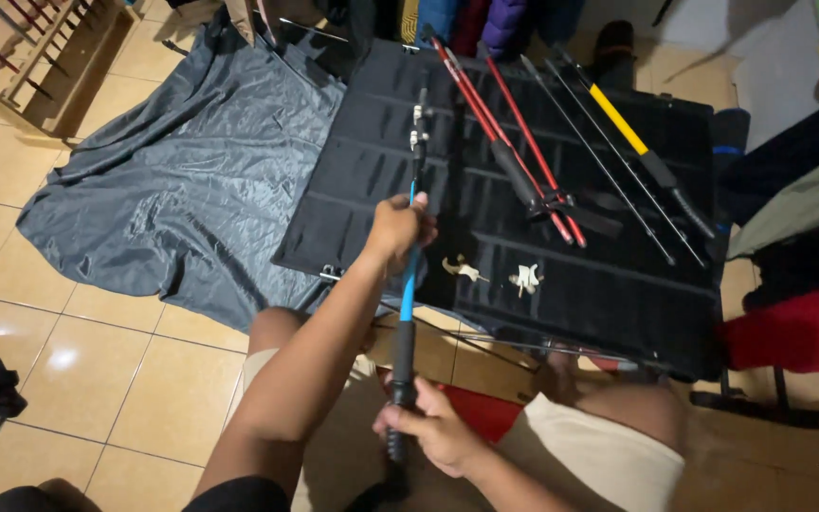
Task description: The person assembles trekking poles by attaching small white plastic clips to the shafts. They handle a black pole first, then a blue pole, and finally a red pole, securing the clips onto each one.
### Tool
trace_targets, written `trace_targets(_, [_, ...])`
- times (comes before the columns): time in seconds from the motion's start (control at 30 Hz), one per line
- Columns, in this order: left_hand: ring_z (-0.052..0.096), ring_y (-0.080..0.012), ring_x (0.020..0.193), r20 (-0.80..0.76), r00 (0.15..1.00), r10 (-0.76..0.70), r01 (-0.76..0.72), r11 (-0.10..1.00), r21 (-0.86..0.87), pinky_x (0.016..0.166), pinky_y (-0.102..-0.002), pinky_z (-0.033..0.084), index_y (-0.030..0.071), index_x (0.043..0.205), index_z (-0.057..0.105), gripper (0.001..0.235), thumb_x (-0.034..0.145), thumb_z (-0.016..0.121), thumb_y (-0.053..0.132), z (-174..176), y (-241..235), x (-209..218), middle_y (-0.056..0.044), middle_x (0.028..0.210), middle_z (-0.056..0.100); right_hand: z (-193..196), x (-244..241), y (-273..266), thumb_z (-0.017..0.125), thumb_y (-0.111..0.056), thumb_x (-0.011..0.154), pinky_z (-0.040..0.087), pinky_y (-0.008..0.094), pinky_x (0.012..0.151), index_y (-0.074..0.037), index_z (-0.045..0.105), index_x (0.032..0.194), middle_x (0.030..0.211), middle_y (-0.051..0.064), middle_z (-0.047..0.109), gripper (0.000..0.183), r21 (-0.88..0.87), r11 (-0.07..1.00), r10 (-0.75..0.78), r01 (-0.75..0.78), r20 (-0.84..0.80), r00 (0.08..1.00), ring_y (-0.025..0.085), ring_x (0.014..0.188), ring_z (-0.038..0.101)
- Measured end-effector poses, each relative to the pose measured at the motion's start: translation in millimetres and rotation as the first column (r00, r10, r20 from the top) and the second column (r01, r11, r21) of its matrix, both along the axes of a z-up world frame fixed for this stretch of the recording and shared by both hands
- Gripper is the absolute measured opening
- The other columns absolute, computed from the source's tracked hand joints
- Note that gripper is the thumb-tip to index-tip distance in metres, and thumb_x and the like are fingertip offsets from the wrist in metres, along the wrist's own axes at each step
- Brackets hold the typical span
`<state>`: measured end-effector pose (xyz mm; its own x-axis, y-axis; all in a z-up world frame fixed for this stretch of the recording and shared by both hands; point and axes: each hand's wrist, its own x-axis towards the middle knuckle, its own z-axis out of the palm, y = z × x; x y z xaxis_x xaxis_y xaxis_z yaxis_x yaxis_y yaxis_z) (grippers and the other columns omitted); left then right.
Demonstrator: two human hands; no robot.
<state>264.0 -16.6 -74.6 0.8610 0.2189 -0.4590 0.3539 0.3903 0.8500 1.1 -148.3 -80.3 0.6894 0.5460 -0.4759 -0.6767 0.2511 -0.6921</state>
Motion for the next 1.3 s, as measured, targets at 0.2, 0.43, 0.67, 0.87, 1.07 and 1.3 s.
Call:
trace_targets(0.2, [0.060, -0.0143, 0.090, -0.054, 0.965, -0.255, 0.258, 0.906, 0.336, 0.087, -0.033, 0.049, 0.011, 0.110, 0.066, 0.038, 0.090, 0.068, 0.044, 31.0, 8.9, -92.0, -0.005, 0.098, 0.070, 6.3, 41.8, -1.6, 0.069, -0.010, 0.095, 0.058, 0.037, 0.050, -0.005, 0.054, 0.095, 0.064, 0.019, 0.063, 0.016, -0.158, 0.977, -0.119, 0.142, 0.144, 0.982, 0.026, 0.049, 0.062])
trace_targets(0.43, [0.066, -0.0205, 0.108, 0.103, 0.965, -0.241, 0.136, 0.797, 0.589, 0.099, -0.033, 0.048, 0.011, 0.139, 0.053, 0.059, 0.082, 0.065, 0.010, -16.2, 27.1, -87.5, -0.009, 0.119, 0.073, -42.9, 97.0, 11.8, 0.065, -0.018, 0.099, 0.052, 0.027, 0.072, -0.010, 0.059, 0.113, 0.095, 0.003, 0.063, 0.017, -0.252, 0.959, 0.023, 0.126, 0.516, 0.856, 0.009, 0.083, 0.059])
trace_targets(0.67, [0.059, -0.0467, 0.120, 0.063, 0.950, -0.307, 0.085, 0.445, 0.891, 0.104, -0.049, 0.045, 0.003, 0.149, 0.043, 0.074, 0.078, 0.064, 0.012, -88.5, 114.7, 1.5, -0.028, 0.131, 0.061, -36.6, 101.6, -40.2, 0.070, -0.022, 0.095, 0.049, 0.031, 0.095, -0.008, 0.048, 0.147, 0.103, 0.004, 0.070, 0.059, -0.462, 0.885, 0.266, 0.055, 0.599, 0.755, 0.013, 0.097, 0.066])
trace_targets(0.87, [0.054, -0.0473, 0.120, 0.045, 0.939, -0.340, 0.085, 0.358, 0.930, 0.104, -0.051, 0.044, 0.002, 0.146, 0.045, 0.075, 0.074, 0.060, 0.013, -86.9, 126.8, 21.4, -0.029, 0.125, 0.060, -40.2, 108.1, -61.7, 0.071, -0.020, 0.094, 0.049, 0.024, 0.073, -0.011, 0.061, 0.137, 0.103, -0.003, 0.071, 0.045, -0.548, 0.826, 0.266, 0.131, 0.585, 0.766, 0.009, 0.091, 0.063])
trace_targets(1.07, [0.043, -0.0457, 0.125, -0.157, 0.956, -0.248, 0.238, 0.343, 0.909, 0.108, -0.052, 0.041, 0.012, 0.151, 0.045, 0.075, 0.079, 0.064, 0.023, -67.6, 119.2, 14.0, -0.020, 0.128, 0.039, -30.6, 126.3, -74.9, 0.068, -0.019, 0.095, 0.057, 0.026, 0.073, -0.007, 0.064, 0.131, 0.105, 0.003, 0.073, 0.038, -0.508, 0.826, 0.232, 0.246, 0.702, 0.673, 0.013, 0.095, 0.069])
trace_targets(1.3, [0.053, -0.0412, 0.123, -0.254, 0.947, -0.195, 0.297, 0.241, 0.924, 0.107, -0.052, 0.048, 0.011, 0.151, 0.047, 0.078, 0.081, 0.078, 0.023, -44.2, 111.4, 7.4, -0.018, 0.125, 0.048, -36.8, 132.8, -76.0, 0.077, -0.007, 0.087, 0.061, 0.032, 0.068, -0.007, 0.076, 0.119, 0.088, 0.006, 0.079, 0.032, -0.454, 0.759, 0.122, 0.466, 0.803, 0.583, 0.020, 0.076, 0.074])
